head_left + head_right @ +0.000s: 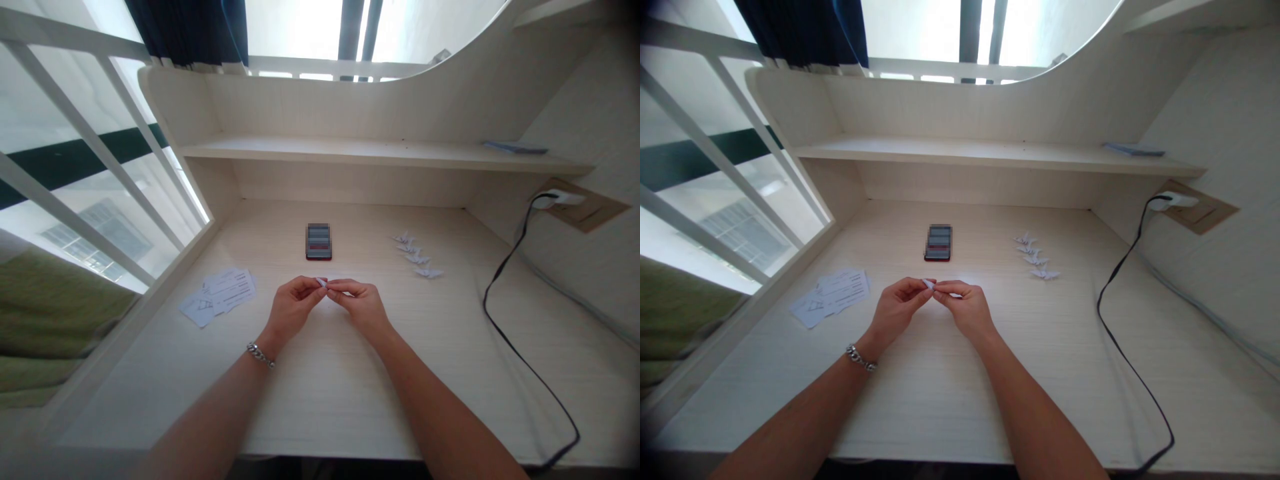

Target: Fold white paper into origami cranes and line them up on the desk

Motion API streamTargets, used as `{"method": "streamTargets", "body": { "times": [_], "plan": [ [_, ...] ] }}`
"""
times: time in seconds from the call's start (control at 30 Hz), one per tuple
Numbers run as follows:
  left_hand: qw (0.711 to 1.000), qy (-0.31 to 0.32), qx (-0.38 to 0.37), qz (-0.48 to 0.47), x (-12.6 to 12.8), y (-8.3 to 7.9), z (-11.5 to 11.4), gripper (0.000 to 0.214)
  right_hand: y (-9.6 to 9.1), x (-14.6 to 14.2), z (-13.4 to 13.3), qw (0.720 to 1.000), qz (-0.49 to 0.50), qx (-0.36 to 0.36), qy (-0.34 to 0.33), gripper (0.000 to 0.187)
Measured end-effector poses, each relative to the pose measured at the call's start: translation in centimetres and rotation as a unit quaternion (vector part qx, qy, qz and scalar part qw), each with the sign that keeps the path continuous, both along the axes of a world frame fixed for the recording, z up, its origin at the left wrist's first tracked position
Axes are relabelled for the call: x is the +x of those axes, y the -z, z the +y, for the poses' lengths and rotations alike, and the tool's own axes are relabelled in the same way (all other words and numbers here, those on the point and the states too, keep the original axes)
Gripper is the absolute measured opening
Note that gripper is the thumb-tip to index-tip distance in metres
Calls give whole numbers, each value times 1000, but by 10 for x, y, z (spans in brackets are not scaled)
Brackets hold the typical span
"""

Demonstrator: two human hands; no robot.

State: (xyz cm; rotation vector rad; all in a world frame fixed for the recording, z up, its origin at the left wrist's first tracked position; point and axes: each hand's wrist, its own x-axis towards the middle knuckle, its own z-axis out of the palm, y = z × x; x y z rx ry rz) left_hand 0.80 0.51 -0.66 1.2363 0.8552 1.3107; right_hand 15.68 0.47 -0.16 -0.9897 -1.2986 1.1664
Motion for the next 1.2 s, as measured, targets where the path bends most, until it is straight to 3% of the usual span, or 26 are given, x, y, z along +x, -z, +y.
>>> {"method": "streamTargets", "body": {
  "times": [0.27, 0.6, 0.87, 1.2],
  "plan": [
    [999, -15, -7, 32, 2, 2, 1, 16, 2, 0, 0, 998, -47, -3, 28, 17],
    [999, -8, -47, -3, 2, 6, 4, 17, 4, -6, -2, 996, -46, -8, 69, 19],
    [998, -24, -63, 8, 3, 6, 5, 20, 4, -6, -2, 997, -54, -22, 44, 29],
    [997, -48, -60, 1, 4, 1, 2, 20, 3, -8, -5, 998, -62, -13, 21, 20]
  ]
}}
